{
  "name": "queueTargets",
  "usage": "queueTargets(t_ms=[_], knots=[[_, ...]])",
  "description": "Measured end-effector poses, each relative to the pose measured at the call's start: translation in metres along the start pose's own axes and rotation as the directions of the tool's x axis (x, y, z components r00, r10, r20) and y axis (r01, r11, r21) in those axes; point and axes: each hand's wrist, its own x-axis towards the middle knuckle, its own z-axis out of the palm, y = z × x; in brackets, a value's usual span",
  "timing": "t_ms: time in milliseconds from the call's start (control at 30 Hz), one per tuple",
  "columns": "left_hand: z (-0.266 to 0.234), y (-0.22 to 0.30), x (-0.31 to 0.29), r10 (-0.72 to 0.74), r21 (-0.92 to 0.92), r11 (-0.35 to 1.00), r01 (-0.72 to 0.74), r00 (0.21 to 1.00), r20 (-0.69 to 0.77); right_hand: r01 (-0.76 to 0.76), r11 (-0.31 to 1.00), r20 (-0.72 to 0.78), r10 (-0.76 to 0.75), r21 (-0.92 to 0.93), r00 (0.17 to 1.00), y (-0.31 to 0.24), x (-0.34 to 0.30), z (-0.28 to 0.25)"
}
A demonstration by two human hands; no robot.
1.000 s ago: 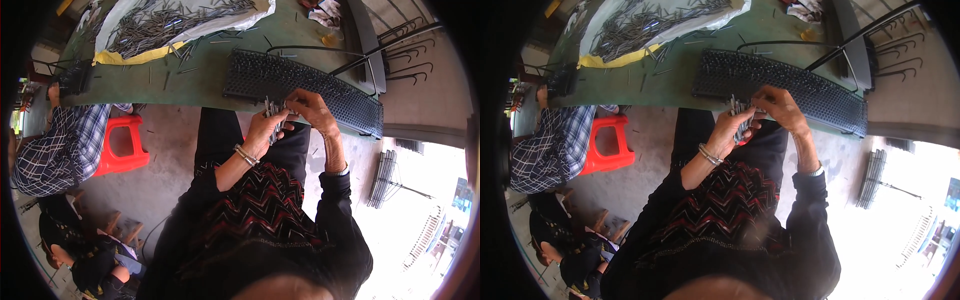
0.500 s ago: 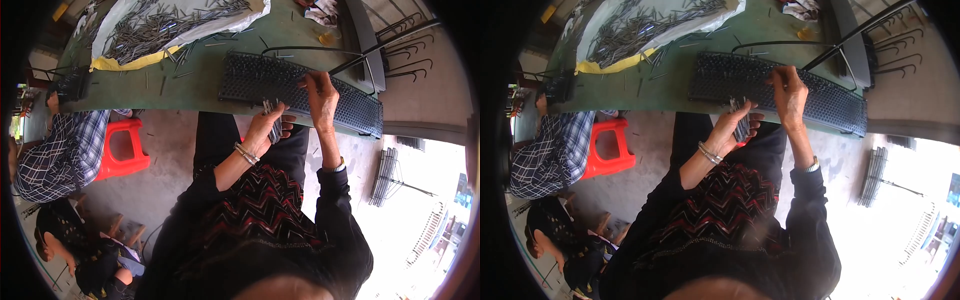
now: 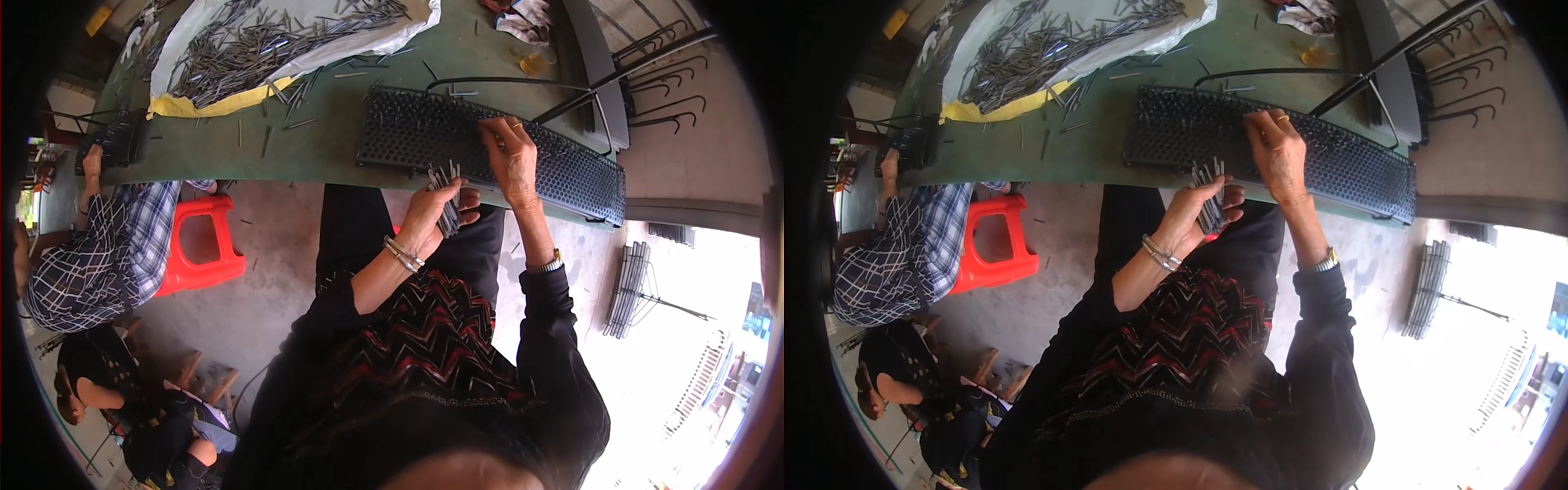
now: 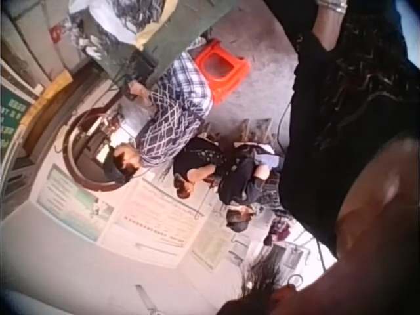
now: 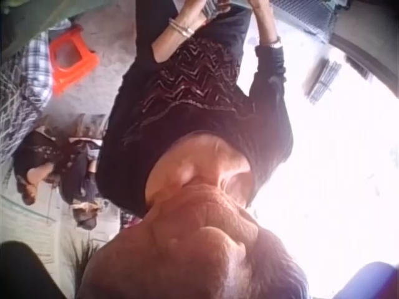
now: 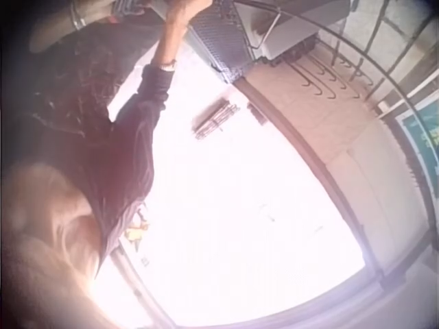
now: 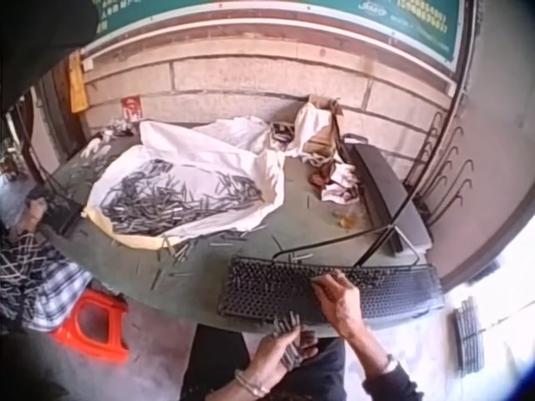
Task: The recorder is picking up small metal rods and placing them into holes on a perforated metal plate.
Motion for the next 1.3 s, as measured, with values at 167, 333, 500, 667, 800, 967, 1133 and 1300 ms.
queueTargets(t_ms=[167, 333, 500, 667, 800, 967, 1133, 1300], knots=[[0.004, 0.003, -0.007, 0.016, 0.046, 0.999, -0.016, 1.000, -0.016, 0.075, 0.987, 0.037, -0.070, -0.144, 0.997, -0.009, 0.006, -0.006], [0.002, 0.000, -0.004, 0.035, 0.073, 0.997, -0.037, 0.999, 0.019, 0.049, 0.972, 0.047, -0.040, -0.231, 0.998, -0.004, -0.004, -0.003], [-0.001, -0.001, -0.004, 0.070, 0.079, 0.994, -0.072, 0.997, 0.024, -0.126, 0.991, 0.147, 0.131, -0.048, 0.980, -0.016, -0.016, -0.014], [0.003, 0.001, -0.007, 0.083, 0.161, 0.983, -0.089, 0.996, 0.041, -0.520, 0.794, 0.588, 0.267, 0.314, 0.763, -0.032, -0.021, -0.038], [0.009, 0.001, -0.011, 0.066, 0.269, 0.960, -0.073, 0.997, 0.037, -0.594, 0.750, 0.634, 0.313, 0.292, 0.707, -0.034, -0.017, -0.048], [0.010, -0.002, -0.009, 0.076, 0.237, 0.968, -0.083, 0.996, 0.040, -0.605, 0.742, 0.645, 0.317, 0.288, 0.695, -0.022, -0.023, -0.044], [0.006, 0.005, -0.003, 0.078, 0.161, 0.984, -0.075, 0.997, -0.016, -0.473, 0.772, 0.320, 0.360, 0.426, 0.876, -0.039, -0.025, -0.044], [0.014, 0.013, -0.006, -0.005, 0.078, 0.997, -0.001, 0.998, 0.067, 0.063, 0.991, 0.019, -0.065, 0.117, 0.998, -0.050, -0.046, -0.039]])
